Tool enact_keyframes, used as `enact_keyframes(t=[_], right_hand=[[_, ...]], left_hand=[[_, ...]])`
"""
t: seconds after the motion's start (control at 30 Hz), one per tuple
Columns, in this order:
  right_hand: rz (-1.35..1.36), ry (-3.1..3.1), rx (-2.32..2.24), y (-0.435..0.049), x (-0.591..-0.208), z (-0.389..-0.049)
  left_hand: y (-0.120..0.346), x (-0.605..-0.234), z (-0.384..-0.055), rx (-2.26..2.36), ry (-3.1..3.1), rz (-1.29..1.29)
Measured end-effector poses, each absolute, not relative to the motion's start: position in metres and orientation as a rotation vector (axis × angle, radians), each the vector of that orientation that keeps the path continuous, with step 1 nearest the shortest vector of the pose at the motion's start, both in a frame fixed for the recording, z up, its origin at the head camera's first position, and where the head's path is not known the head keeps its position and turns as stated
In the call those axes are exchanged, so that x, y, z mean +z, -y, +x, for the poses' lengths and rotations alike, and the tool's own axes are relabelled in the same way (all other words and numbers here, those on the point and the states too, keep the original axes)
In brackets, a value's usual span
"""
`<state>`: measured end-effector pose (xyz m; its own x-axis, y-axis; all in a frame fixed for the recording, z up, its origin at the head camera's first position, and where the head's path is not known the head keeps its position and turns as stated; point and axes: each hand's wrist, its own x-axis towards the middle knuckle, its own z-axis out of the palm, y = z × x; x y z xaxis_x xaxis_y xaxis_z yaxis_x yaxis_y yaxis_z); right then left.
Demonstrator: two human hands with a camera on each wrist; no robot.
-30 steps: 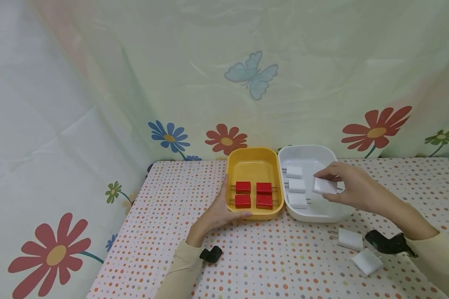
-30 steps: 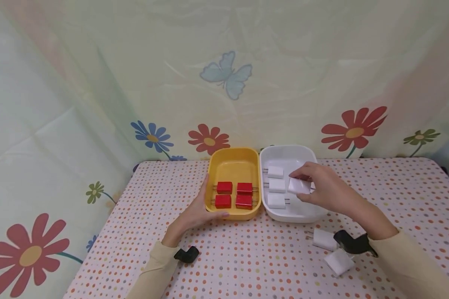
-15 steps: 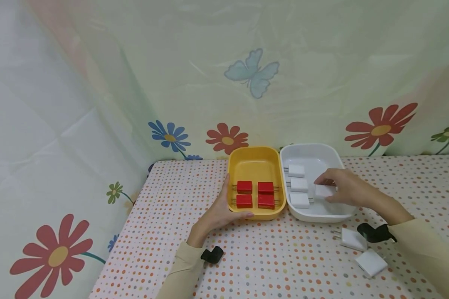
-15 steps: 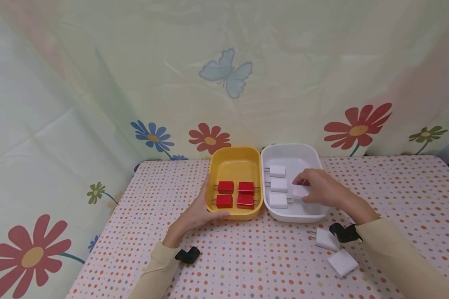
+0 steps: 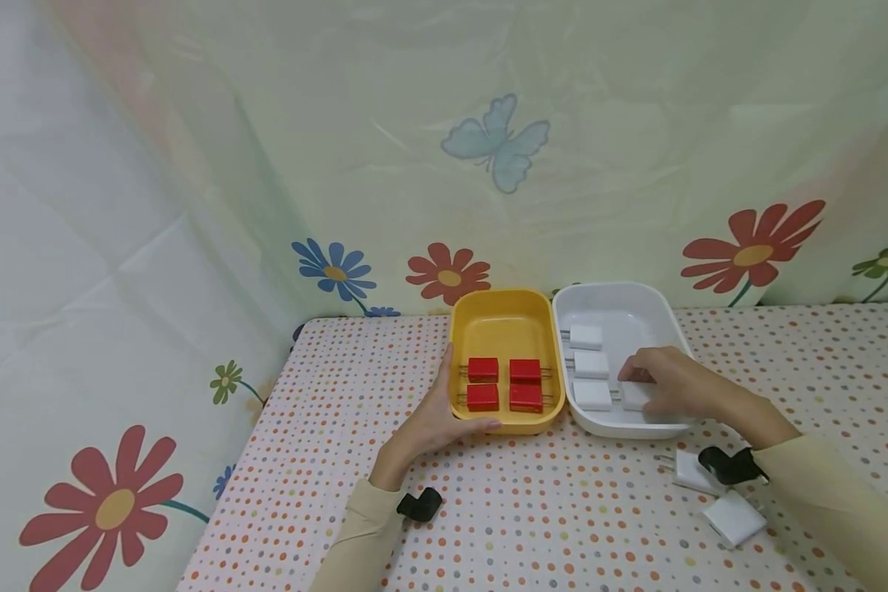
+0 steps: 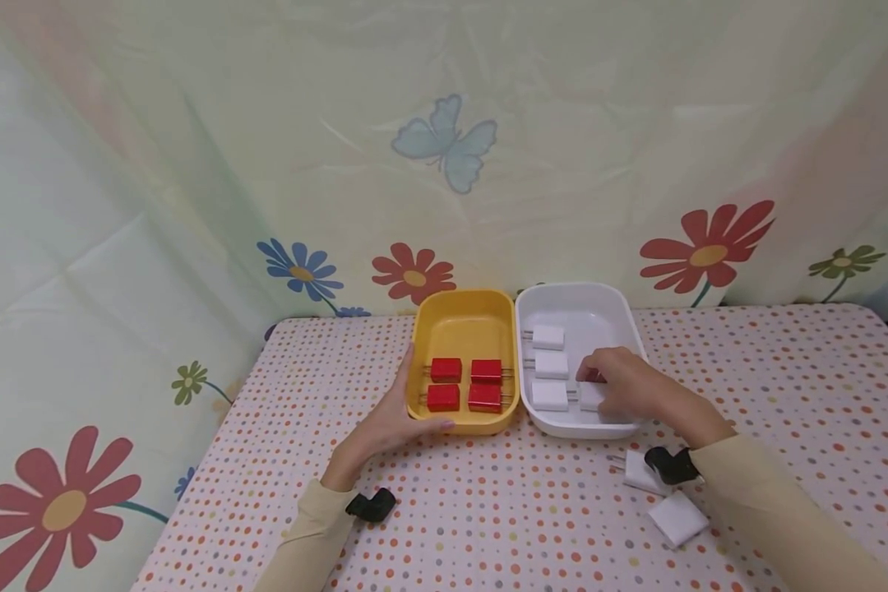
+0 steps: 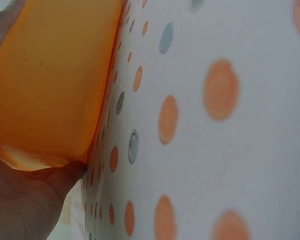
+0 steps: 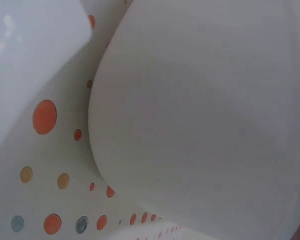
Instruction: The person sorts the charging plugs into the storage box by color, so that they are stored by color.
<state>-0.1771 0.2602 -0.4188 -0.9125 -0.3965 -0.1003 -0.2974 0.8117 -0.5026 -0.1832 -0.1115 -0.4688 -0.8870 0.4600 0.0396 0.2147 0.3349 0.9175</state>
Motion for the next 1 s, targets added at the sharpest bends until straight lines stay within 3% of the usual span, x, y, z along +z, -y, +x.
enact_keyframes(t=[0.67, 1.0], right_hand=[[-0.499, -2.842, -0.728, -0.258, -0.419, -0.173], [-0.607, -3.011, -0.878, -0.282, -0.393, -0.15]], left_hand=[[0.111, -0.467, -0.183, 1.615, -2.351, 0.635], [0.11, -0.467, -0.181, 1.602, -2.366, 0.599]])
